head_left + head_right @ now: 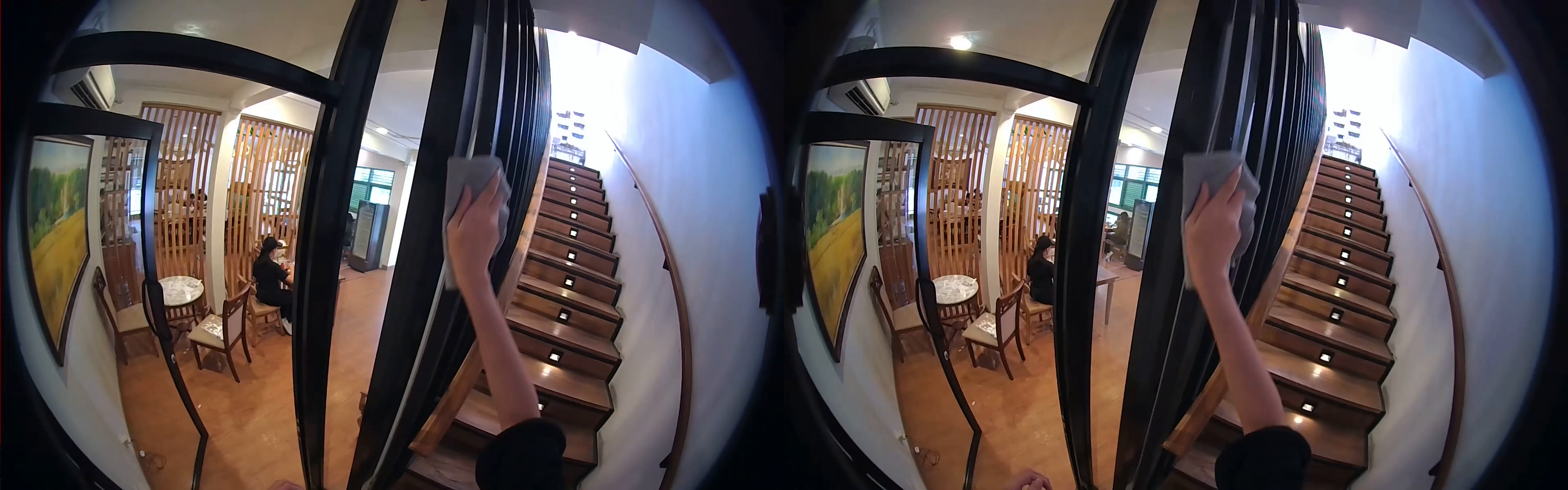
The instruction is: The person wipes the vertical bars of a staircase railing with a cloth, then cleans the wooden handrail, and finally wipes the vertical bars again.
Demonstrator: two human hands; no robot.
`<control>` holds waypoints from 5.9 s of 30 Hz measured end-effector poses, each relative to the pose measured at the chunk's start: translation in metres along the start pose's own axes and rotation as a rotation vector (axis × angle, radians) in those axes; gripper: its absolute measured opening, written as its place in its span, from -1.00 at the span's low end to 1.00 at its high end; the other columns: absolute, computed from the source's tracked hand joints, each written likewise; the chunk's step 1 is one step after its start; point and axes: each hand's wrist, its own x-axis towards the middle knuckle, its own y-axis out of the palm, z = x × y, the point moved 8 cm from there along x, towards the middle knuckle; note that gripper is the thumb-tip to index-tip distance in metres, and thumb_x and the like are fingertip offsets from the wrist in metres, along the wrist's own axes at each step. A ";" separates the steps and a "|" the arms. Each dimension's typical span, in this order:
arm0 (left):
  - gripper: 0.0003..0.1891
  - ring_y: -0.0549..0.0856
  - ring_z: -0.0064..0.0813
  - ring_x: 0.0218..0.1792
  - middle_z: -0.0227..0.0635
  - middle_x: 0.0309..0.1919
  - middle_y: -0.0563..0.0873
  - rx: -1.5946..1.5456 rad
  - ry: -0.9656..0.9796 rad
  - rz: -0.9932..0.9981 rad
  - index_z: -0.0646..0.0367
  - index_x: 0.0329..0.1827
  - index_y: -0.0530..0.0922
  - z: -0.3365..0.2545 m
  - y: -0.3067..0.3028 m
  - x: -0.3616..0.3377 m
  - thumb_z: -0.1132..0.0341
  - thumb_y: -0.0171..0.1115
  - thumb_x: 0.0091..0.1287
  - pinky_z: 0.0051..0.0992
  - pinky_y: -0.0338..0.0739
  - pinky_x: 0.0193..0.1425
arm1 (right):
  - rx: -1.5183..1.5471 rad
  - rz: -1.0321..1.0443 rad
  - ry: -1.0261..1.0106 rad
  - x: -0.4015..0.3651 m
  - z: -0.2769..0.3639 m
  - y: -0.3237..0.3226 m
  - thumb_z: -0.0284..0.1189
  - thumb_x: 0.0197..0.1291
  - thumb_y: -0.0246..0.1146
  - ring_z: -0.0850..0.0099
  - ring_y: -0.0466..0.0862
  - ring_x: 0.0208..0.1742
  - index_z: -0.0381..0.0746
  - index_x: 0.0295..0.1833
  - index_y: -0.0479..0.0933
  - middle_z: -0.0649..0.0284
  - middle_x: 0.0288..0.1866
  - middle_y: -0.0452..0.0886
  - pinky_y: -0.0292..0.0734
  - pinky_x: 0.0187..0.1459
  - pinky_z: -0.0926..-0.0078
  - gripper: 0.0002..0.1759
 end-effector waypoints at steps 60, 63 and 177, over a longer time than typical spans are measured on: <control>-0.65 0.72 -0.44 -0.24 -0.20 -0.20 0.74 -0.052 -0.119 0.221 0.41 -0.08 0.63 -0.001 0.348 0.239 0.34 0.46 0.17 -0.41 0.63 -0.16 | 1.661 1.327 0.377 -0.284 0.049 -0.563 -0.31 0.55 -0.02 0.09 0.49 -0.06 -0.37 -0.06 0.39 -0.03 -0.09 0.37 0.38 -0.02 0.21 -0.70; -0.61 0.71 -0.44 -0.26 -0.23 -0.22 0.73 0.073 -0.090 0.215 0.42 -0.08 0.63 -0.034 0.345 0.221 0.32 0.47 0.12 -0.39 0.63 -0.20 | 1.891 1.429 0.629 -0.304 0.050 -0.561 -0.26 0.59 -0.06 0.26 0.50 -0.03 -0.36 0.02 0.43 0.11 -0.01 0.41 0.39 0.03 0.29 -0.66; -0.56 0.56 -0.19 0.28 -0.07 0.23 0.64 0.195 -1.076 0.737 0.31 0.33 0.50 0.224 0.233 -0.030 0.36 0.14 0.40 -0.32 0.41 0.36 | -0.014 0.547 0.152 -0.244 -0.437 0.104 -0.23 0.32 0.21 -0.04 0.26 0.54 -0.34 0.04 0.67 0.02 0.36 0.50 0.11 0.50 -0.16 -0.59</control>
